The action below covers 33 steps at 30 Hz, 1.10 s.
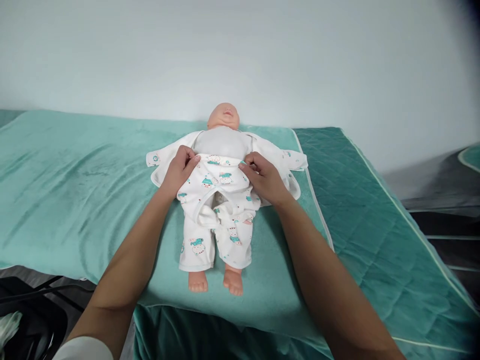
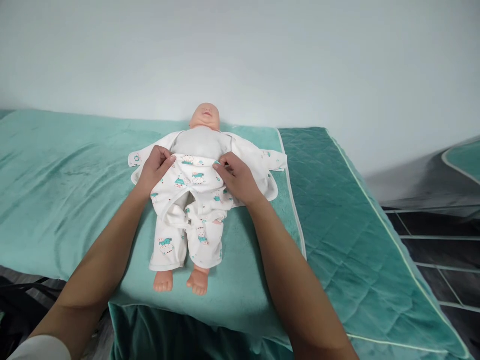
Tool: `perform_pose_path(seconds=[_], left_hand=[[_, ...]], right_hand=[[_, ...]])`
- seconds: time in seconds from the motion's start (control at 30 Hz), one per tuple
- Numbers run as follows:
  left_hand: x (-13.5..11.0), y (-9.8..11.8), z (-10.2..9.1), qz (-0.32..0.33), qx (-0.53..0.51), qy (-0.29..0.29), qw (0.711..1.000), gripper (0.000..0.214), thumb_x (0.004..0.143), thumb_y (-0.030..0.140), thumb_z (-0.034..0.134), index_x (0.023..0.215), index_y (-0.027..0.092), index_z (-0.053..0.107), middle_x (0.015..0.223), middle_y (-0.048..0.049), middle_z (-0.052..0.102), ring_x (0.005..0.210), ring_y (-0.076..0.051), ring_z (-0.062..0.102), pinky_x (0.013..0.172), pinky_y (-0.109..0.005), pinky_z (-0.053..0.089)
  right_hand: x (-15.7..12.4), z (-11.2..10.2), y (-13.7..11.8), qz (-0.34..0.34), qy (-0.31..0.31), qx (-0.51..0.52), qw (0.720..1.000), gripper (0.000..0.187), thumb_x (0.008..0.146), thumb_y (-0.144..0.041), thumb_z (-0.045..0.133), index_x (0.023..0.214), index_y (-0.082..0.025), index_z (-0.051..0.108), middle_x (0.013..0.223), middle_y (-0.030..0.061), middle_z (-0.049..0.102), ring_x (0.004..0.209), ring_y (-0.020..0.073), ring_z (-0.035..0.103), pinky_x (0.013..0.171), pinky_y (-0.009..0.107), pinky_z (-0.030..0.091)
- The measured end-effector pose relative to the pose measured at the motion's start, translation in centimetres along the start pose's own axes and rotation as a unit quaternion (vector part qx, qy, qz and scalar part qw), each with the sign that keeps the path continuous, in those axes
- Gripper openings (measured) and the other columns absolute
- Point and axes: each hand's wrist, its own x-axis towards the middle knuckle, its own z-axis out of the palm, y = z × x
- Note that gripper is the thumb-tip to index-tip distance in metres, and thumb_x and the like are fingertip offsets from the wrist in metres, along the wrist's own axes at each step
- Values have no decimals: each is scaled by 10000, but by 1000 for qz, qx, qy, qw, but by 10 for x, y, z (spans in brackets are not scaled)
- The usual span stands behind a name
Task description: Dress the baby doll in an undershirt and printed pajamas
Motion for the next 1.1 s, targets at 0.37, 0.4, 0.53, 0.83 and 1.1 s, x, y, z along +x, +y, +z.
perform_pose_path(seconds=[0.37,0.4,0.53,0.83,1.1], left_hand=[[39,-8,12,-17,-35,-10,999,359,930,552,622,843,225,504,785,4,488,761,-166,452,727,-303,371],[38,-8,12,-27,-51,-11,998,349,925,548,632,850,225,521,786,3,493,756,-165,455,717,-300,372],[35,-7,6,-17,-56,-24,998,277,893,484,695,879,226,595,865,-20,565,821,-177,514,754,-305,417],[41,-3,4,26,-5,-40,999,247,935,432,637,867,222,527,983,-29,617,894,-184,548,833,-316,432],[87,-14,4,-7,20,-46,999,303,875,424,728,841,210,517,769,-5,485,793,-182,473,760,-310,368]], right_hand=[[43,9,25,73,74,4,995,378,902,-579,577,780,-261,412,714,-25,394,696,177,374,698,345,356],[44,10,26,79,72,15,994,383,899,-585,588,783,-260,420,715,-26,388,692,173,364,693,343,360],[38,8,22,47,84,32,995,328,913,-548,607,827,-259,478,781,-4,478,739,183,450,726,345,421],[46,4,28,-74,32,-14,997,257,986,-436,529,805,-255,507,1415,61,595,1341,266,509,1145,445,354],[74,1,28,-30,65,-166,984,185,966,-370,488,819,-260,509,963,37,686,853,226,592,814,367,417]])
